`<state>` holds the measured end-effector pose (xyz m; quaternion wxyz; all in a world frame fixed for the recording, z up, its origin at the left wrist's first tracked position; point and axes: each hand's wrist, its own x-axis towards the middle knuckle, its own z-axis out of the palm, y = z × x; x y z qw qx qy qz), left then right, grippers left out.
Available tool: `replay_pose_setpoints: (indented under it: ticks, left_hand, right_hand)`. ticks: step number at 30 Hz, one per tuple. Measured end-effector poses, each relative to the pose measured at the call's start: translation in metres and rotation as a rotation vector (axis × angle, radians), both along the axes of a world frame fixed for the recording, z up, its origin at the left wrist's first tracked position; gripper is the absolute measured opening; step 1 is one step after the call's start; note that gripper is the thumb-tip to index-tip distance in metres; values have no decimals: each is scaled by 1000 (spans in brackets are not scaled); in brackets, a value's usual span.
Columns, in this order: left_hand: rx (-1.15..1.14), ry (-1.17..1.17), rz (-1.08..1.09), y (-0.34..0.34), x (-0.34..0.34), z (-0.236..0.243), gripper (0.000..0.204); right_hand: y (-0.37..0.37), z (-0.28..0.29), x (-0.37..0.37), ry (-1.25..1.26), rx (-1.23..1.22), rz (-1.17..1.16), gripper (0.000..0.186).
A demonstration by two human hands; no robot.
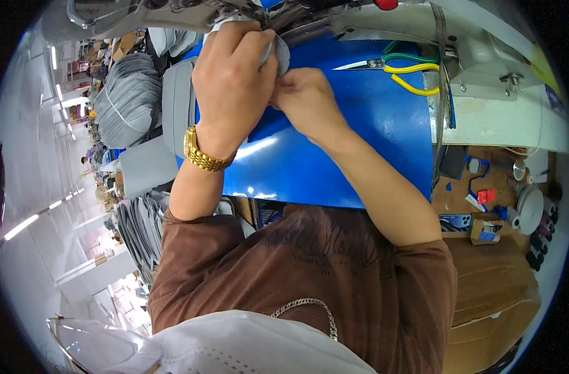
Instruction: Sewing a strap onto a grey fabric bag using an industrial sewing machine.
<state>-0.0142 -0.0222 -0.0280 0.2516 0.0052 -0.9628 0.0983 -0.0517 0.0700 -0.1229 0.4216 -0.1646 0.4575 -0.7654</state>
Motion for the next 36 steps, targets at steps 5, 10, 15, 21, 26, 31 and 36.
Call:
replay_pose_setpoints:
  ticks: [5,10,15,21,26,31,36]
  left_hand:
    - [-17,118,-147,-12,12,-13,42]
    - [-79,64,-166,-23,29,-1,52]
    - [-164,10,-188,-29,24,8,51]
    - [-265,-31,-268,-33,22,23,40]
    - [-274,-232,-142,-3,27,27,27]
    - [-88,-82,-46,6,22,14,23]
    - [-8,29,7,7,12,-1,17]
  right_hand:
    - [-11,-14,12,-240,-285,45,19]
    - [-7,-9,15,-420,-403,102,25]
    - [-7,-10,16,-494,-413,120,28]
    - [-1,0,14,-521,-298,133,28]
    - [-20,-8,18,-108,-95,-212,33]
    - [-26,-22,15,144,8,-186,36]
    - [-39,-35,14,167,-156,-263,36]
